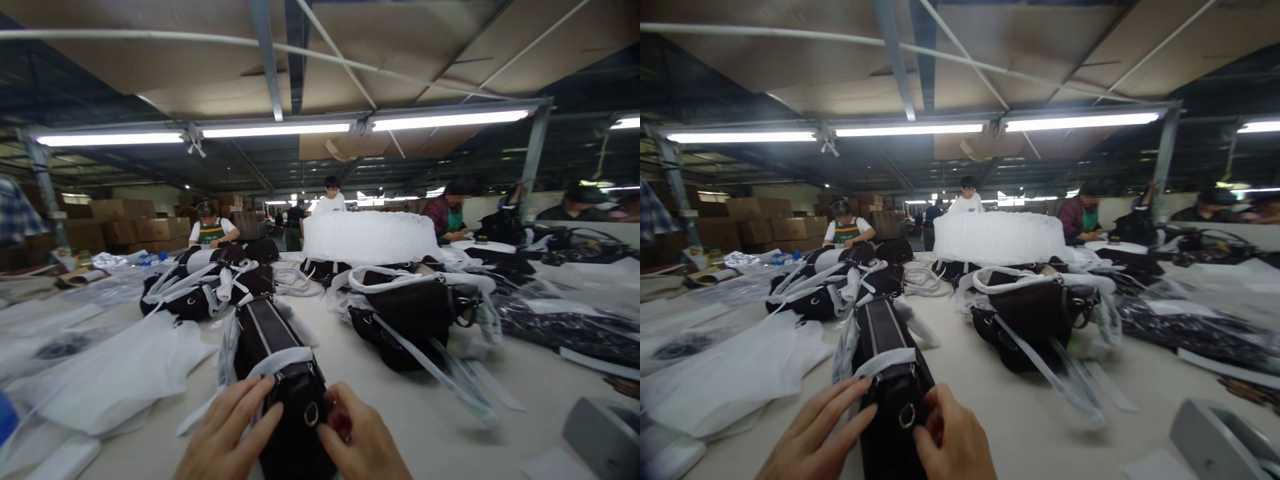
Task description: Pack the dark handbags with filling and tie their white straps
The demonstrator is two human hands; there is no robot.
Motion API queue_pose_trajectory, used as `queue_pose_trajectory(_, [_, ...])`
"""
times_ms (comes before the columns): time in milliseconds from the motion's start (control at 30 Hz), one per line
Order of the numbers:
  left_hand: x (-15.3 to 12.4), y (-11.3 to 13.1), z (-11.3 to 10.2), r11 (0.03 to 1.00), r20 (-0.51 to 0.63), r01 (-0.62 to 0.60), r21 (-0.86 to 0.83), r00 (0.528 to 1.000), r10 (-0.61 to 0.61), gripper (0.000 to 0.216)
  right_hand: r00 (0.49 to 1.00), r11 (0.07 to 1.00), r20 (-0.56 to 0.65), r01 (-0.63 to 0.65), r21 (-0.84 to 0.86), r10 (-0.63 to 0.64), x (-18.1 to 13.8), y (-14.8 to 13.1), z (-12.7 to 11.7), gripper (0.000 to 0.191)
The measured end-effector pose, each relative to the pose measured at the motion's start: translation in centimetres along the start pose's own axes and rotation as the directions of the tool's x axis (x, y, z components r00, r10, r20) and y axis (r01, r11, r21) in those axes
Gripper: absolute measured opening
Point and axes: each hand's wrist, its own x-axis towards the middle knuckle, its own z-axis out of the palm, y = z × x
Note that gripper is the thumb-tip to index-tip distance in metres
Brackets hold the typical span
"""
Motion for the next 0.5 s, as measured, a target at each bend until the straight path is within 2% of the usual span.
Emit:
queue_pose_trajectory(67, [2.2, -1.0, 0.0, 0.998, -0.011, -0.054, 0.009, 0.998, 0.054, 0.042, 0.997, 0.999, -0.071, 0.033, -0.043, -0.036, 0.1, 0.3, 0.3, 0.003])
queue_pose_trajectory(100, [3.2, -1.3, 0.0, 0.997, -0.01, -0.079, -0.014, 0.997, 0.079, 0.038, 0.996, 0.998, -0.082, 0.045, -0.036, -0.047, 0.2, 0.3, 0.0, 0.007])
queue_pose_trajectory(167, [5.1, -1.6, -0.2, 0.99, 0.018, -0.124, -0.066, 0.992, 0.126, 0.028, 0.999, 0.995, -0.05, 0.025, 0.094, -0.02, 0.3, -0.2, -1.2, 0.008])
queue_pose_trajectory(233, [7.1, -1.5, -0.8, 0.982, 0.137, -0.158, -0.105, 0.975, 0.172, 0.02, 0.999, 0.955, 0.02, -0.044, 0.295, 0.04, 0.3, -1.2, -3.2, 0.013])
queue_pose_trajectory(300, [9.3, -1.3, -1.6, 0.971, 0.312, -0.187, -0.146, 0.923, 0.225, 0.013, 0.996, 0.897, 0.074, -0.081, 0.434, 0.054, 0.2, -2.6, -5.5, 0.021])
queue_pose_trajectory(367, [11.5, -1.3, -2.2, 0.96, 0.445, -0.182, -0.21, 0.857, 0.26, 0.012, 0.997, 0.883, 0.068, -0.052, 0.467, 0.023, 0.3, -3.9, -7.6, 0.027])
queue_pose_trajectory(433, [13.5, -1.5, -2.2, 0.939, 0.514, -0.113, -0.324, 0.813, 0.275, 0.011, 0.999, 0.873, 0.049, -0.029, 0.487, 0.005, 0.4, -4.9, -9.0, 0.028])
queue_pose_trajectory(500, [15.0, -1.9, -1.4, 0.877, 0.553, -0.008, -0.48, 0.774, 0.309, 0.011, 0.999, 0.855, 0.049, -0.036, 0.517, 0.012, 0.4, -5.3, -9.8, 0.027])
